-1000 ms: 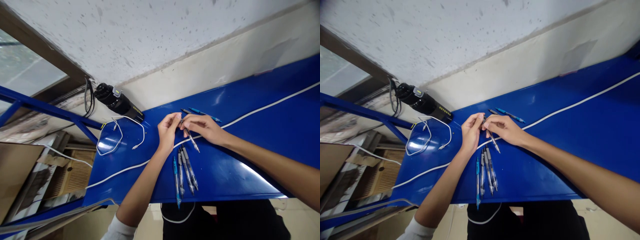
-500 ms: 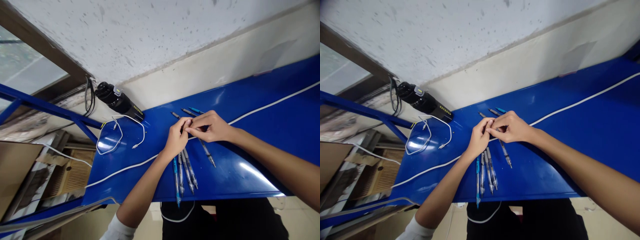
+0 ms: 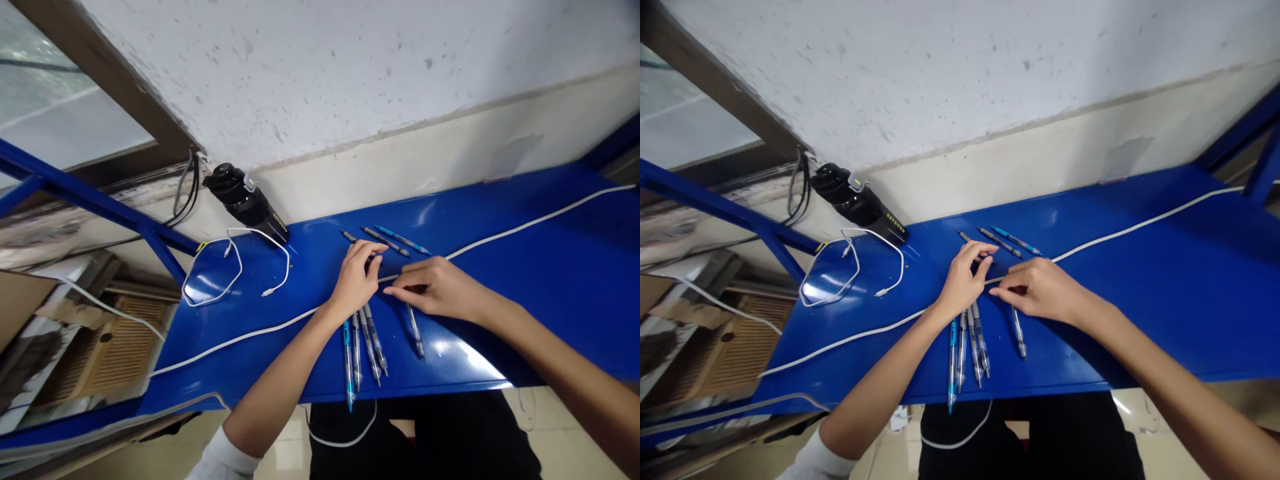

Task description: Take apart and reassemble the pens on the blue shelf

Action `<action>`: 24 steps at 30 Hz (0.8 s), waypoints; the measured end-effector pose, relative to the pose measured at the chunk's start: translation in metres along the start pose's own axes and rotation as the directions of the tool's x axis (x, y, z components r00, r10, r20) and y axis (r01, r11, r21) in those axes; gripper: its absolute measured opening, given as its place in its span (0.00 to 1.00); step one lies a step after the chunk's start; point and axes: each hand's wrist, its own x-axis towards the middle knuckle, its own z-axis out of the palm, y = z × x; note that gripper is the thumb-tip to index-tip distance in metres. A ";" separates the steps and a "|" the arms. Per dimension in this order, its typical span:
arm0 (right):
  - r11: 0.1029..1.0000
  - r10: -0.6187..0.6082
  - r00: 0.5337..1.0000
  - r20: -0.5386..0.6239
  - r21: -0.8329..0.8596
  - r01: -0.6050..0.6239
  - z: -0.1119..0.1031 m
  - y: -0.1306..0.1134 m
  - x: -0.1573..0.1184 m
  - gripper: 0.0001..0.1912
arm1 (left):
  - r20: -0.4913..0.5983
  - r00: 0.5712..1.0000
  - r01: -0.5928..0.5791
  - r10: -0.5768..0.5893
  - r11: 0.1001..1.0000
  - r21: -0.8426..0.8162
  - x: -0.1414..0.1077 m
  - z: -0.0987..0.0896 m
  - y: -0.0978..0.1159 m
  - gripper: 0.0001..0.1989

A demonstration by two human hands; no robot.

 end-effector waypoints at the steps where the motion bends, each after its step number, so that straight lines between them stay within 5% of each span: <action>1: 0.999 0.014 1.000 0.015 -0.033 -0.014 0.005 -0.005 -0.004 0.20 | -0.017 1.000 0.002 -0.002 1.000 0.014 0.000 -0.001 0.000 0.12; 7: 0.976 0.038 0.999 0.003 -0.215 -0.036 0.035 -0.028 -0.006 0.14 | -0.066 0.997 -0.031 0.036 0.997 0.076 0.006 -0.009 -0.005 0.11; 12: 0.989 0.068 0.997 -0.018 -0.130 -0.070 0.042 -0.029 0.006 0.16 | -0.072 0.997 -0.023 0.038 0.981 0.191 0.009 -0.018 -0.017 0.14; 18: 0.991 -0.017 0.993 -0.116 -0.132 0.001 0.035 -0.009 0.040 0.14 | -0.097 0.995 0.003 0.019 0.977 0.215 0.010 -0.022 -0.026 0.15; 24: 0.922 -0.079 0.975 -0.210 -0.388 -0.009 0.027 0.025 0.075 0.13 | -0.139 0.990 0.042 -0.012 0.975 0.219 0.011 -0.022 -0.029 0.17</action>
